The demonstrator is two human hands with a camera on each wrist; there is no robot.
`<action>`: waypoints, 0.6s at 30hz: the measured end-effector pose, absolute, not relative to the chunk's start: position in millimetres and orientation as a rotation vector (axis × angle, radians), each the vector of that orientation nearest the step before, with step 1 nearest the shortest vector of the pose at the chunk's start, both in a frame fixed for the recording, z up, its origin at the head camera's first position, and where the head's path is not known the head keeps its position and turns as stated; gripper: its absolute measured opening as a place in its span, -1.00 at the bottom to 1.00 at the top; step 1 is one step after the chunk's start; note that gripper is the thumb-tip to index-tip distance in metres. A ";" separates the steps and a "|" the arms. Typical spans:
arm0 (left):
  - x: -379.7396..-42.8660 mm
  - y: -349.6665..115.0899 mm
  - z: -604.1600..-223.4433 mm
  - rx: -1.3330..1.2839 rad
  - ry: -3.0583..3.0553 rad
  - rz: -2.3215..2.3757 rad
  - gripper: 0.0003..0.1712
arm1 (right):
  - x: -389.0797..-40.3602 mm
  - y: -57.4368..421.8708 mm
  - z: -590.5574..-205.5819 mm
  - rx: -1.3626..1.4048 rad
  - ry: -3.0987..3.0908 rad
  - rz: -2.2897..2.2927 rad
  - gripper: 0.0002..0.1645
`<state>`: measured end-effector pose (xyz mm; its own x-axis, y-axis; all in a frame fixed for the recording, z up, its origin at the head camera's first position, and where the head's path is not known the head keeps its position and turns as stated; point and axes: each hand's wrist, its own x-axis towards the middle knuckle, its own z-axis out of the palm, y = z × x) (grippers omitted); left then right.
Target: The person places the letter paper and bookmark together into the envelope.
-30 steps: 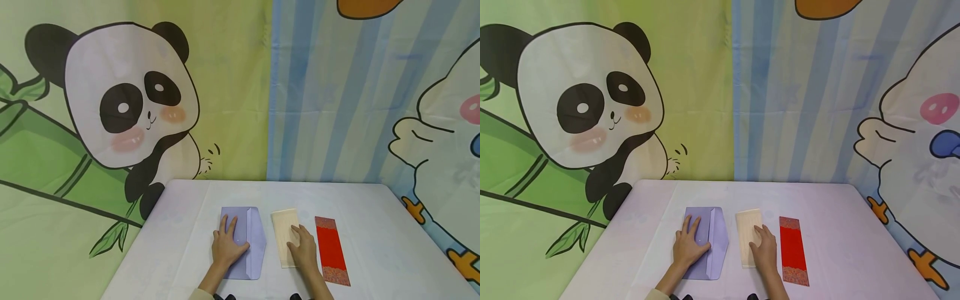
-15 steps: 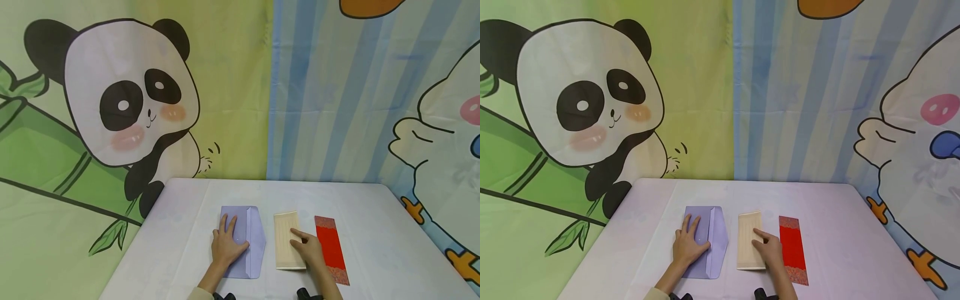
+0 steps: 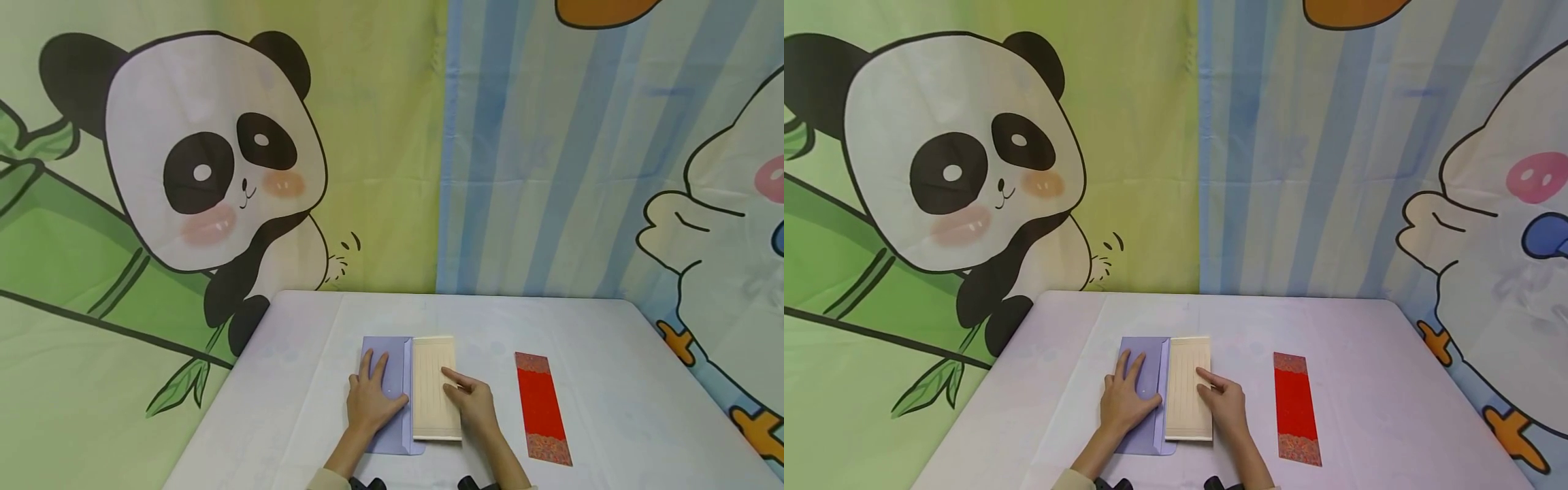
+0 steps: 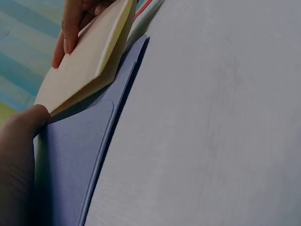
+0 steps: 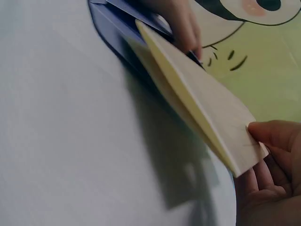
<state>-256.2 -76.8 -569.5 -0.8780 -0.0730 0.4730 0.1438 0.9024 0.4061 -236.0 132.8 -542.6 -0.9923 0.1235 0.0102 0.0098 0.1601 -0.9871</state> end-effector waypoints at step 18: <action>-255.3 -77.6 -569.3 -0.044 -2.609 -0.597 0.01 | -232.3 109.0 -562.1 -0.024 -2.415 1.717 -0.64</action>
